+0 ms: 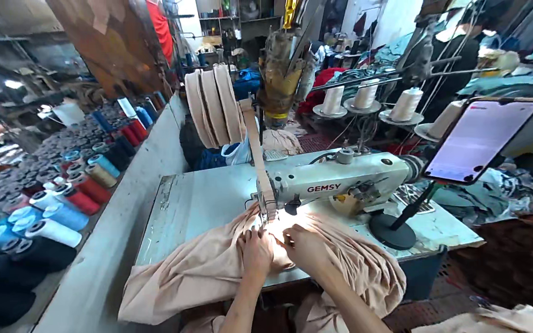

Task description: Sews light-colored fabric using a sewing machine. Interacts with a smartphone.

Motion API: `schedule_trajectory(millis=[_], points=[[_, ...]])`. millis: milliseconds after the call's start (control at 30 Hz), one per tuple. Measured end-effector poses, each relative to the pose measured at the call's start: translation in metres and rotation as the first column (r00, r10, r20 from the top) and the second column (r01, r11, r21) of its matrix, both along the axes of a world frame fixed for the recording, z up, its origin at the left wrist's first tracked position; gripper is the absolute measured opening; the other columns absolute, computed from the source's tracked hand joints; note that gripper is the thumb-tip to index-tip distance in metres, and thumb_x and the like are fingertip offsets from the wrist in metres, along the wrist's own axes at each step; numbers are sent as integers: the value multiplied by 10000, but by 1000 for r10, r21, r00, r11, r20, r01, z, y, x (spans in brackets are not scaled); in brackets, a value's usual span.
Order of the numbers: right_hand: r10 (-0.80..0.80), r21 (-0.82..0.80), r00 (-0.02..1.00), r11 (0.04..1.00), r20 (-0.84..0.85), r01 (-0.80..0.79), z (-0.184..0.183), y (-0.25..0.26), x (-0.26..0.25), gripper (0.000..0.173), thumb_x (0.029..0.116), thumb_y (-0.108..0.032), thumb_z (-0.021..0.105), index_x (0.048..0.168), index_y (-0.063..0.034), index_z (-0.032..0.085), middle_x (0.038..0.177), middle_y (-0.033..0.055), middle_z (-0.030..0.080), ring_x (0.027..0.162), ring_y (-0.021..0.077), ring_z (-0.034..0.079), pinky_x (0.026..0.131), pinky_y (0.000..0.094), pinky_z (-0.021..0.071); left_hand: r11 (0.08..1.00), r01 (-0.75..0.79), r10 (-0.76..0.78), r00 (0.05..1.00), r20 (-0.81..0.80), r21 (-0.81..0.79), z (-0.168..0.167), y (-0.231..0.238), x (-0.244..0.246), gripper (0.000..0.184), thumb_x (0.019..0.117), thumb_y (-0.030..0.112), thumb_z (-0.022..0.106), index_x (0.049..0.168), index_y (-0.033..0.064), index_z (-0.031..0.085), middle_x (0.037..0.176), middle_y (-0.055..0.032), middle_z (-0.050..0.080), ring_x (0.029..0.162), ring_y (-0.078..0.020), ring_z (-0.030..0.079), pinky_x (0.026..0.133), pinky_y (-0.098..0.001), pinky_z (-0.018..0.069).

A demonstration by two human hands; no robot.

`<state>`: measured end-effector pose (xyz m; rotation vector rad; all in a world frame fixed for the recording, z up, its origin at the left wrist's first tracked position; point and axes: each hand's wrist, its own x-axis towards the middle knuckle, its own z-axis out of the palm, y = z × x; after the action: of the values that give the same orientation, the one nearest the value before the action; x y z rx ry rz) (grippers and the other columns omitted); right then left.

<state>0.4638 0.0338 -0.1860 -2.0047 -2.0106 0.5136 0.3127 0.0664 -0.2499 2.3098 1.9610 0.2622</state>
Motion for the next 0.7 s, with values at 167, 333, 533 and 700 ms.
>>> schedule_trajectory(millis=[167, 333, 533, 700], points=[[13, 71, 991, 997, 135, -23, -57, 50, -18, 396, 1025, -378, 526, 1188, -59, 696, 1054, 193, 733, 1042, 394, 704, 843, 587, 537, 999, -19, 18, 1000, 22, 40, -5, 1, 0, 374, 1040, 345, 467, 1330, 259, 688, 1443, -132, 571, 1328, -355, 528, 1083, -602, 389], [225, 474, 966, 842, 124, -257, -90, 43, 6, 221, 898, -226, 669, 1091, -215, 777, 901, 80, 765, 802, 319, 743, 667, 559, 583, 997, -6, -1, 995, 103, 71, -7, 4, -8, 382, 1040, 322, 465, 1333, 203, 678, 1325, -60, 678, 1263, -275, 601, 1103, -556, 380], [177, 412, 961, 875, 212, -253, -85, 33, 0, 299, 847, -103, 658, 1088, -226, 784, 939, 60, 764, 844, 300, 735, 733, 531, 577, 995, 7, -13, 999, 51, 102, -9, 4, -7, 382, 1030, 295, 435, 1309, 228, 687, 1300, -46, 688, 1224, -263, 624, 1071, -540, 403], [158, 392, 968, 892, 193, -224, -80, 37, -8, 326, 874, -107, 637, 1132, -246, 778, 923, 49, 767, 849, 292, 739, 709, 521, 576, 992, 85, -85, 996, -2, 94, -1, 11, -10, 355, 1026, 253, 461, 1293, 227, 693, 1294, -88, 682, 1233, -304, 615, 1053, -572, 403]])
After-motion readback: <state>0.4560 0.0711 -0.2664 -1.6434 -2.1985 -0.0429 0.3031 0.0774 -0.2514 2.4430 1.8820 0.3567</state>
